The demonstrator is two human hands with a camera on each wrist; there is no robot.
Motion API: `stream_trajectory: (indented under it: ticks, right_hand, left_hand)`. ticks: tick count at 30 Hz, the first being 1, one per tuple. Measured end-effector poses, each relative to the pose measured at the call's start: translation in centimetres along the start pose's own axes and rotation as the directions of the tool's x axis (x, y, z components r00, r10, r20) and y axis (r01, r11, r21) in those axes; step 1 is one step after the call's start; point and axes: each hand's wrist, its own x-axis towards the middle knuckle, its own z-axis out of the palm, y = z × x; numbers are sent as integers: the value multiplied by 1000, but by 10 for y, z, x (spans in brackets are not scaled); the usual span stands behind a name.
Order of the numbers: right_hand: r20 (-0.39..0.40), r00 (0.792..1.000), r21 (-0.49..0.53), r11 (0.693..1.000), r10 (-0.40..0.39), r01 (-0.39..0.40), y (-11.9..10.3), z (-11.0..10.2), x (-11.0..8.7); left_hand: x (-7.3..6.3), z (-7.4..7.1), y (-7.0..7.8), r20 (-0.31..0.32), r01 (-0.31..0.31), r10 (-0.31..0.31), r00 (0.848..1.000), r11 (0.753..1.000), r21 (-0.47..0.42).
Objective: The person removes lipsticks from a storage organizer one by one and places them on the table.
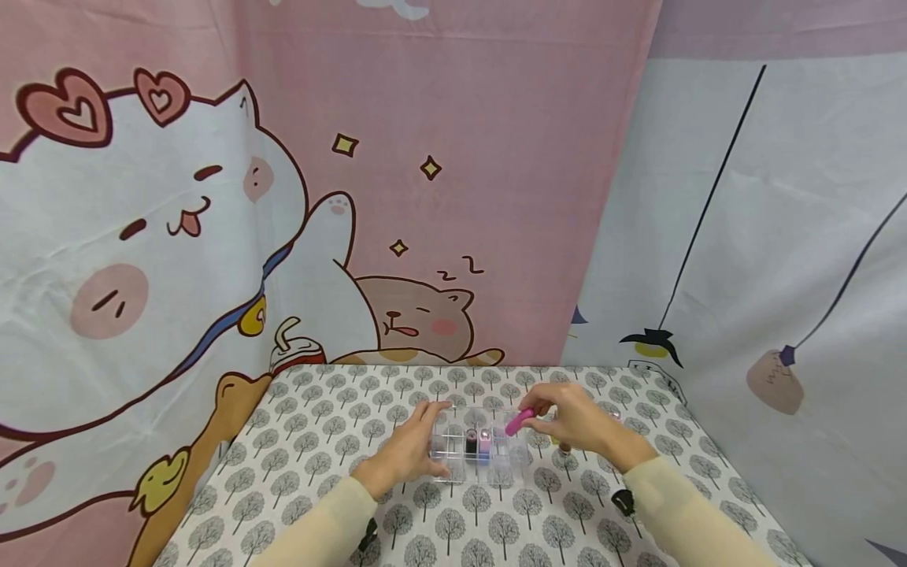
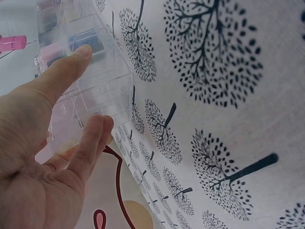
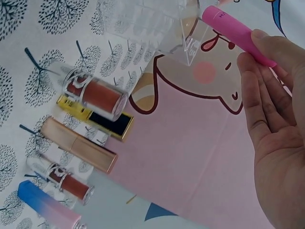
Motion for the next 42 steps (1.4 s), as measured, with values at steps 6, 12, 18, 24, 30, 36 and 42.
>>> stream_trajectory:
  ticks: [6,12,18,24,30,36,42]
  right_hand:
    - [-24,1000,32,999,-14,15,5,-7,-6]
    - [-102,988,-70,992,-113,106,12,-10,-12]
    - [-113,988,-74,993,-102,94,16,-14,-19]
    - [-115,989,-70,994,-88,81,21,-18,-25]
    - [-130,991,-48,998,-41,35,26,-23,-32]
    - [-144,989,-85,996,-17,5,29,-28,-38]
    - [-137,990,-69,998,-15,5,31,-36,-43]
  left_hand:
    - [0,-1,0,-2,-7,7,1000,1000,0]
    - [1,-1,0,7,-1,1,1000,1000,5]
    - [1,-2,-1,12,-8,8,1000,1000,1]
    - [0,-4,-2,14,-15,15,1000,1000,-14]
    - [-2,-4,-1,21,-14,14,1000,1000,0]
    - [-1,-2,-2,25,-8,8,1000,1000,27]
    - [2,-2,-1,25,-3,1,1000,999,46]
